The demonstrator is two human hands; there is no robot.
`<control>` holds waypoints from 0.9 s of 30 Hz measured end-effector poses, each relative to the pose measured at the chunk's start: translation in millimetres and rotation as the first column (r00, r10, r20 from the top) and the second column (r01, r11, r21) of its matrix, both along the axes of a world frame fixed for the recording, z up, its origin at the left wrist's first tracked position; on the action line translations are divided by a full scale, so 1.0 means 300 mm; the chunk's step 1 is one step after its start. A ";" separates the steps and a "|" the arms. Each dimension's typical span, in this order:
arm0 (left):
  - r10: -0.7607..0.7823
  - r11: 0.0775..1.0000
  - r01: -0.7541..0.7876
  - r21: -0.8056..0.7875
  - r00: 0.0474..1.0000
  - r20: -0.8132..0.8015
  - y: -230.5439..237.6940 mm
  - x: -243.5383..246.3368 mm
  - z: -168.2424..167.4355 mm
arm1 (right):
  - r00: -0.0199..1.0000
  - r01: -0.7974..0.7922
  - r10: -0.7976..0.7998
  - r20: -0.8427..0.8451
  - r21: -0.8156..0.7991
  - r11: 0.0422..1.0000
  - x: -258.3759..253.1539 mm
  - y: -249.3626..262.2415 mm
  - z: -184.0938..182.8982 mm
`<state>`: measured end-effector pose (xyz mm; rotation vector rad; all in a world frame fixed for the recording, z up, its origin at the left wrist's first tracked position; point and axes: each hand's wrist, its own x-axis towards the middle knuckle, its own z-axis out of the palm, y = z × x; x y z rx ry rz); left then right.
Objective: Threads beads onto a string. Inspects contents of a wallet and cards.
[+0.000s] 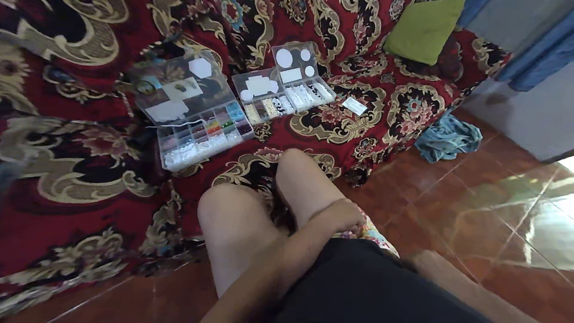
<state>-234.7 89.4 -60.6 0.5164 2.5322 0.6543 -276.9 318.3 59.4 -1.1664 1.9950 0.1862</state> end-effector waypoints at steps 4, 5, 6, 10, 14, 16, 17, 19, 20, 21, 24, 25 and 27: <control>0.061 0.996 -0.053 0.071 0.991 -0.117 -0.029 0.007 -0.032 | 0.992 0.102 -0.112 -0.049 -0.179 0.979 -0.034 0.070 -0.074; 0.085 0.994 -0.076 0.083 0.991 -0.106 -0.042 0.010 -0.023 | 0.992 0.096 -0.116 -0.045 -0.309 0.946 -0.056 0.118 -0.117; 0.106 0.991 -0.100 0.085 0.992 -0.074 -0.050 0.011 -0.010 | 0.994 0.084 -0.109 -0.029 -0.445 0.891 -0.084 0.186 -0.181; 0.119 0.991 -0.117 0.058 0.992 -0.030 -0.029 -0.006 -0.016 | 0.983 0.149 -0.177 0.044 -0.759 0.634 -0.125 0.401 -0.442; 0.166 0.985 -0.166 0.042 0.986 -0.009 -0.021 0.000 0.017 | 0.962 0.141 -0.273 -0.030 -0.797 0.587 -0.067 0.322 -0.436; 0.191 0.980 -0.192 0.044 0.981 0.031 0.014 0.008 0.059 | 0.951 0.006 -0.239 -0.195 -0.762 0.647 -0.053 0.270 -0.369; 0.190 0.981 -0.192 0.043 0.981 0.037 0.047 0.014 0.084 | 0.950 -0.025 -0.209 -0.233 -0.722 0.691 -0.047 0.246 -0.345; 0.171 0.984 -0.170 0.045 0.985 -0.022 0.126 0.025 0.114 | 0.965 0.040 -0.178 -0.192 -0.562 0.826 -0.049 0.175 -0.294; 0.160 0.986 -0.159 0.046 0.987 -0.028 0.166 0.031 0.128 | 0.972 0.103 -0.186 -0.143 -0.452 0.886 -0.061 0.132 -0.271; 0.156 0.987 -0.155 0.032 0.988 -0.008 0.199 0.033 0.141 | 0.975 0.160 -0.204 -0.090 -0.354 0.921 -0.086 0.090 -0.253; 0.253 0.967 -0.253 -0.007 0.964 0.076 0.244 0.014 0.171 | 0.988 0.147 -0.151 0.014 -0.323 0.935 -0.177 0.015 -0.217; 0.286 0.958 -0.287 -0.010 0.956 0.070 0.245 0.005 0.171 | 0.997 0.071 -0.076 -0.001 -0.363 0.929 -0.194 0.003 -0.195; 0.309 0.951 -0.309 -0.019 0.944 0.120 0.246 -0.007 0.171 | 0.994 -0.087 0.055 -0.093 -0.389 0.917 -0.193 -0.005 -0.142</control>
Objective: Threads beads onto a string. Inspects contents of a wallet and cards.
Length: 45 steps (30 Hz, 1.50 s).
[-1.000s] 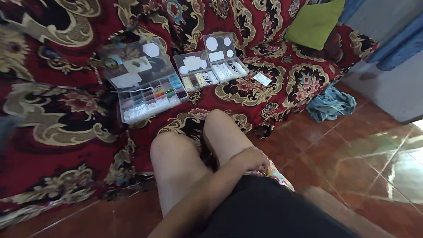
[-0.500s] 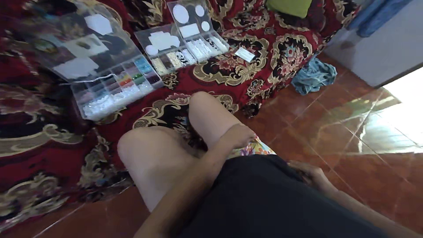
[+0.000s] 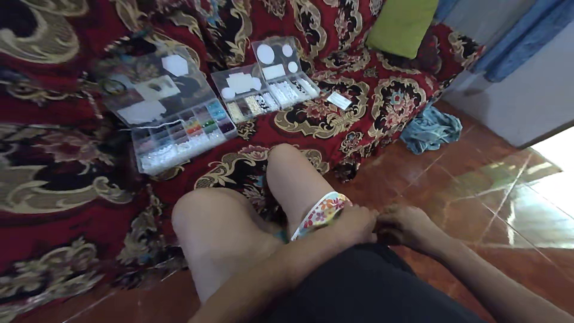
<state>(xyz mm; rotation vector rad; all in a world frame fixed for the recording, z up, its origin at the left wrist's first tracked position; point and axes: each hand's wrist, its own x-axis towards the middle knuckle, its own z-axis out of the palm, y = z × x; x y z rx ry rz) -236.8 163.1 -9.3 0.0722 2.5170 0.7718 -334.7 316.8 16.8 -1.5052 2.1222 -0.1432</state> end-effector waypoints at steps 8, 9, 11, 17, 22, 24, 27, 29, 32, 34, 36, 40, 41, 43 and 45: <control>-0.023 0.989 0.029 0.144 0.999 -0.045 -0.048 0.014 -0.070 | 0.970 0.009 -0.053 -0.235 -0.184 0.983 -0.094 0.151 0.221; 0.014 0.962 0.012 0.273 0.995 -0.094 -0.070 0.016 -0.070 | 0.968 0.079 -0.155 -0.199 -0.345 0.935 -0.114 0.140 0.226; 0.212 0.750 -0.119 0.650 0.975 -0.066 -0.113 0.031 -0.027 | 0.925 0.313 -0.379 0.008 -0.579 0.752 -0.097 0.064 0.203; 0.711 -0.074 -0.445 0.892 0.604 0.360 -0.257 0.120 0.174 | 0.960 0.232 -0.261 0.102 -0.811 0.537 0.052 -0.315 0.053; 0.943 -0.206 -0.447 0.871 0.146 0.298 -0.433 0.181 0.105 | 0.975 -0.040 0.198 0.096 -0.807 0.589 0.100 -0.522 0.019; 0.961 -0.218 -0.467 0.857 0.052 0.272 -0.495 0.222 0.063 | 0.950 -0.079 0.286 0.124 -0.792 0.606 0.111 -0.572 0.009; 0.947 -0.274 -0.475 0.836 0.019 0.321 -0.516 0.280 0.039 | 0.936 -0.204 0.350 0.023 -0.775 0.598 0.130 -0.635 0.014; 0.937 -0.317 -0.466 0.826 -0.020 0.348 -0.505 0.296 0.026 | 0.908 -0.322 0.411 -0.086 -0.771 0.550 0.128 -0.673 0.012; 0.924 -0.358 -0.467 0.809 -0.054 0.378 -0.483 0.314 -0.007 | 0.830 -0.402 0.557 -0.039 -0.733 0.548 0.114 -0.704 0.011; 0.921 -0.363 -0.471 0.804 -0.049 0.387 -0.486 0.320 -0.033 | 0.770 -0.400 0.630 0.099 -0.695 0.597 0.102 -0.714 0.017; 0.929 -0.334 -0.494 0.803 -0.027 0.369 -0.500 0.319 -0.065 | 0.730 -0.389 0.652 0.207 -0.658 0.644 0.088 -0.717 0.016; 0.965 -0.220 -0.556 0.801 -0.001 0.264 -0.518 0.289 -0.087 | 0.789 -0.302 0.570 0.232 -0.661 0.687 0.066 -0.732 0.007; 0.974 -0.176 -0.581 0.795 0.017 0.227 -0.521 0.279 -0.085 | 0.804 -0.274 0.544 0.240 -0.662 0.697 0.063 -0.734 0.007; 0.987 -0.091 -0.624 0.776 0.049 0.155 -0.522 0.259 -0.077 | 0.810 -0.231 0.526 0.259 -0.683 0.693 0.060 -0.736 0.004; 0.995 -0.017 -0.655 0.755 0.062 0.077 -0.525 0.240 -0.079 | 0.812 -0.213 0.528 0.249 -0.716 0.665 0.058 -0.736 -0.008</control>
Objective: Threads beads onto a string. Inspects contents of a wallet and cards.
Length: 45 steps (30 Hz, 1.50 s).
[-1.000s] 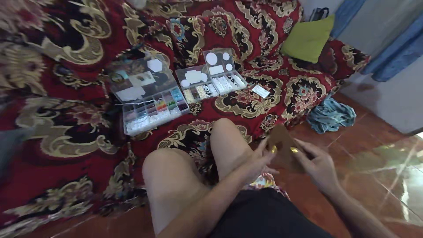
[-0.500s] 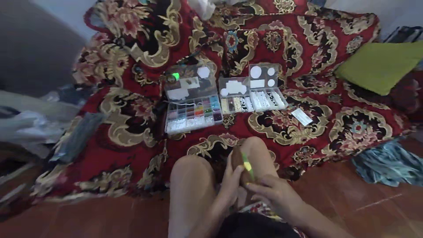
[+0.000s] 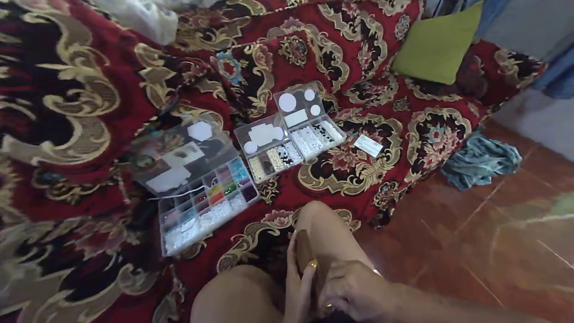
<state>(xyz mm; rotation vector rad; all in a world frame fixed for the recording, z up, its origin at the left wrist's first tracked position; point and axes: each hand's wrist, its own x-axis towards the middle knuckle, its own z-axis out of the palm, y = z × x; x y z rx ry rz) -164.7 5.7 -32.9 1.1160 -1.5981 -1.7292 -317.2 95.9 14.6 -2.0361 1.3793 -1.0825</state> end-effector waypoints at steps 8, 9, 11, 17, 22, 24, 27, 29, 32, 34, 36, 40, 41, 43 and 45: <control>-0.092 0.990 0.097 -0.103 0.995 0.048 -0.024 -0.085 -0.012 | 0.986 0.154 -0.159 -0.043 -0.099 0.983 -0.091 -0.026 -0.013; -0.122 0.986 0.126 -0.113 0.991 0.046 -0.023 -0.093 -0.013 | 0.978 0.197 -0.203 -0.057 -0.094 0.976 -0.109 -0.037 -0.004; -0.191 0.966 0.192 -0.170 0.981 0.026 -0.021 -0.099 -0.019 | 0.951 0.283 -0.293 -0.101 -0.102 0.954 -0.155 -0.071 0.014; -0.353 0.930 0.355 -0.099 0.935 0.038 -0.056 -0.106 0.018 | 0.910 0.369 -0.397 -0.118 -0.201 0.907 -0.241 -0.184 0.006; -0.177 0.979 0.180 0.092 0.983 -0.041 -0.118 -0.102 0.059 | 0.914 0.382 -0.389 0.119 0.081 0.921 -0.207 -0.190 0.000; -0.065 0.988 0.074 0.138 0.996 -0.069 -0.125 -0.098 0.051 | 0.923 0.310 -0.356 0.145 0.267 0.912 -0.202 -0.173 -0.006; 0.002 0.988 0.014 0.152 0.995 -0.101 -0.127 -0.094 0.032 | 0.924 0.281 -0.358 0.135 0.398 0.873 -0.178 -0.147 -0.038; 0.011 0.990 0.009 0.141 0.991 -0.135 -0.123 -0.093 0.027 | 0.910 0.326 -0.395 0.129 0.368 0.871 -0.172 -0.140 -0.057; -0.051 0.992 0.072 0.105 0.980 -0.192 -0.129 -0.075 -0.002 | 0.902 0.395 -0.423 0.089 0.230 0.890 -0.179 -0.142 -0.079; -0.092 0.988 0.118 0.100 0.968 -0.235 -0.135 -0.064 -0.020 | 0.906 0.401 -0.418 0.066 0.183 0.898 -0.180 -0.145 -0.089; -0.109 0.983 0.145 0.112 0.955 -0.277 -0.136 -0.061 -0.032 | 0.913 0.386 -0.404 0.054 0.206 0.899 -0.171 -0.149 -0.085; -0.119 0.984 0.150 0.100 0.955 -0.271 -0.134 -0.060 -0.032 | 0.930 0.366 -0.357 -0.083 0.251 0.896 -0.151 -0.162 -0.074; -0.132 0.983 0.160 0.084 0.953 -0.271 -0.136 -0.058 -0.037 | 0.922 0.385 -0.368 -0.118 0.212 0.898 -0.150 -0.166 -0.079; -0.146 0.982 0.172 0.072 0.949 -0.278 -0.140 -0.051 -0.053 | 0.903 0.423 -0.401 -0.157 0.148 0.894 -0.153 -0.169 -0.089; -0.163 0.980 0.190 0.064 0.940 -0.300 -0.143 -0.045 -0.067 | 0.897 0.434 -0.413 -0.158 0.142 0.890 -0.155 -0.167 -0.097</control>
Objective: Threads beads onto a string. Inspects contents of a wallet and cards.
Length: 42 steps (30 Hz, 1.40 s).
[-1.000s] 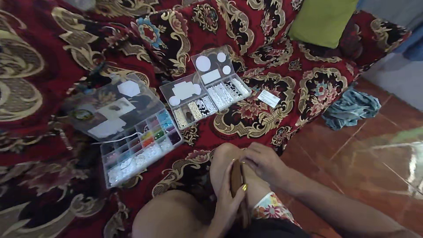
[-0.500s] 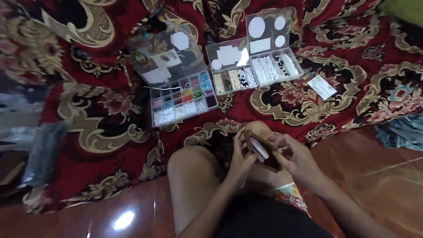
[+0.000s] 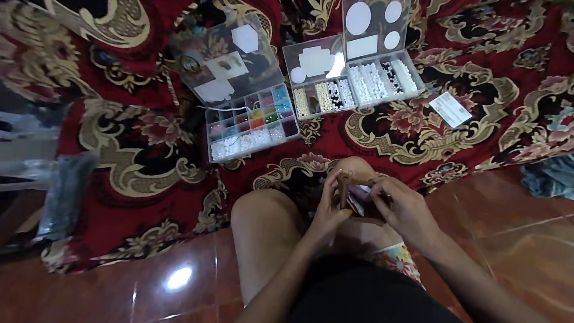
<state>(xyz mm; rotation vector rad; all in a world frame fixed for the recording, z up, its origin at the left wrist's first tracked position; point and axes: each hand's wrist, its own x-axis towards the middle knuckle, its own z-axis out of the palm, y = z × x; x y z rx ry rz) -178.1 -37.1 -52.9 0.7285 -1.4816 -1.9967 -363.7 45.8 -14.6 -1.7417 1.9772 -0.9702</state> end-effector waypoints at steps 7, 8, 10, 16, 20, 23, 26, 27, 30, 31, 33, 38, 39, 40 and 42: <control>-0.016 1.000 0.016 0.004 0.999 -0.049 0.006 -0.008 -0.008 | 0.997 -0.033 0.026 0.074 0.093 0.995 0.020 0.003 0.033; -0.012 1.000 0.011 -0.013 0.999 -0.035 0.008 -0.010 -0.005 | 0.999 -0.019 0.016 0.032 0.101 0.995 0.027 -0.001 0.033; -0.003 0.999 0.002 -0.051 1.000 -0.013 0.010 -0.012 -0.004 | 0.999 -0.001 0.006 -0.044 0.110 0.994 0.034 -0.011 0.030; -0.012 0.997 0.008 -0.074 0.998 -0.061 0.011 -0.001 -0.027 | 0.989 0.029 -0.029 -0.146 0.000 1.000 0.028 -0.019 -0.006; 0.016 1.000 -0.015 0.018 0.998 -0.062 0.016 -0.003 -0.025 | 1.000 0.025 -0.026 -0.007 -0.109 0.994 0.023 0.009 -0.019; 0.020 0.999 -0.018 0.051 0.998 -0.052 0.016 -0.002 -0.023 | 0.999 0.034 -0.036 -0.009 -0.112 0.993 0.027 0.031 -0.019; 0.023 0.999 -0.023 -0.029 0.999 -0.023 0.019 -0.003 -0.020 | 1.000 0.019 -0.019 0.005 0.025 1.000 0.032 0.042 -0.007; 0.021 0.999 -0.022 -0.032 0.999 -0.030 0.019 -0.003 -0.021 | 1.000 0.003 -0.004 0.022 0.040 0.999 0.036 0.045 -0.009; 0.050 0.998 -0.048 0.037 0.998 -0.029 0.025 -0.013 -0.020 | 0.994 -0.071 0.070 0.083 0.012 0.997 0.051 0.057 -0.015; 0.065 0.997 -0.065 0.049 0.998 -0.011 0.030 -0.016 -0.017 | 0.987 -0.107 0.105 0.119 0.003 0.994 0.056 0.061 -0.017; 0.097 0.993 -0.101 0.062 0.993 0.070 0.039 -0.027 0.010 | 0.968 -0.174 0.170 0.184 0.006 0.985 0.065 0.066 -0.019; 0.138 0.990 -0.131 -0.045 0.963 0.230 0.021 -0.069 0.050 | 0.960 -0.124 0.122 0.251 -0.007 0.992 0.063 0.050 -0.011; 0.136 0.990 -0.123 -0.071 0.964 0.228 0.017 -0.071 0.046 | 0.966 -0.086 0.086 0.243 -0.010 0.996 0.056 0.041 -0.006; 0.131 0.989 -0.112 -0.093 0.965 0.228 0.013 -0.071 0.042 | 0.975 -0.054 0.054 0.216 -0.004 0.999 0.050 0.034 -0.002; 0.124 0.987 -0.094 -0.127 0.959 0.253 0.011 -0.068 0.037 | 0.991 -0.025 0.021 0.131 0.028 0.999 0.038 0.025 0.001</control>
